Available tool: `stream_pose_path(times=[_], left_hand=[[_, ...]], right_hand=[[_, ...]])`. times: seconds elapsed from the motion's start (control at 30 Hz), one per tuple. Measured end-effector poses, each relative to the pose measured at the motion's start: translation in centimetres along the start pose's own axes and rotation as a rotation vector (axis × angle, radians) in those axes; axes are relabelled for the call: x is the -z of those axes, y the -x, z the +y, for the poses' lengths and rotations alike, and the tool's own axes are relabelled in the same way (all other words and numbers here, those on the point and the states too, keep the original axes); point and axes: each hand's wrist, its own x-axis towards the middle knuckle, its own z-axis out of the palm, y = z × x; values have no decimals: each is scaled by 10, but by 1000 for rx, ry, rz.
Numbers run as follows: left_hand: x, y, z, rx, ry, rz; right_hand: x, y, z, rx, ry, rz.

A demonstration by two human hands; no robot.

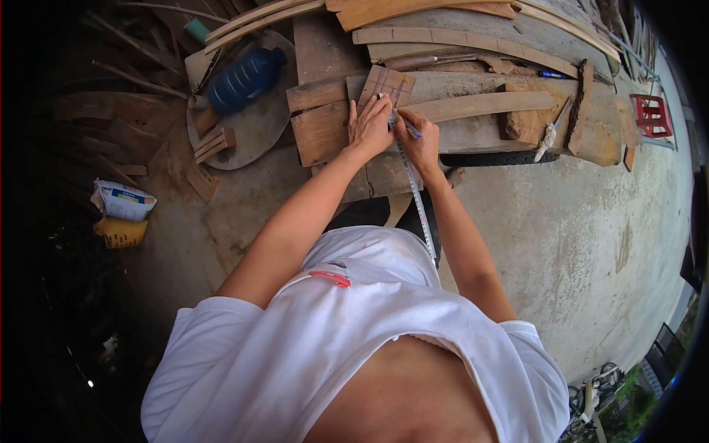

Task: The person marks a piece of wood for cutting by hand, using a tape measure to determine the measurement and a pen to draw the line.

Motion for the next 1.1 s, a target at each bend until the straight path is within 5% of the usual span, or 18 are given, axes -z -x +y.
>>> stream_pose_path(times=[0.27,0.43,0.5,0.57,0.7,1.1], left_hand=[[8,3,5,16,-45,-81],[6,1,3,21,-36,-67],[6,1,4,15,-49,-64],[3,0,2,-2,-67,-62],[-7,-4,8,-41,-14,-20],[-22,-51,69,-141,-162,-113]], right_hand=[[40,57,8,-91,103,-137],[52,97,6,-455,-39,-154],[48,104,11,-439,-34,-157],[47,101,-8,-791,-348,-281],[49,104,0,-525,-115,-45],[91,86,38,-579,-104,61]])
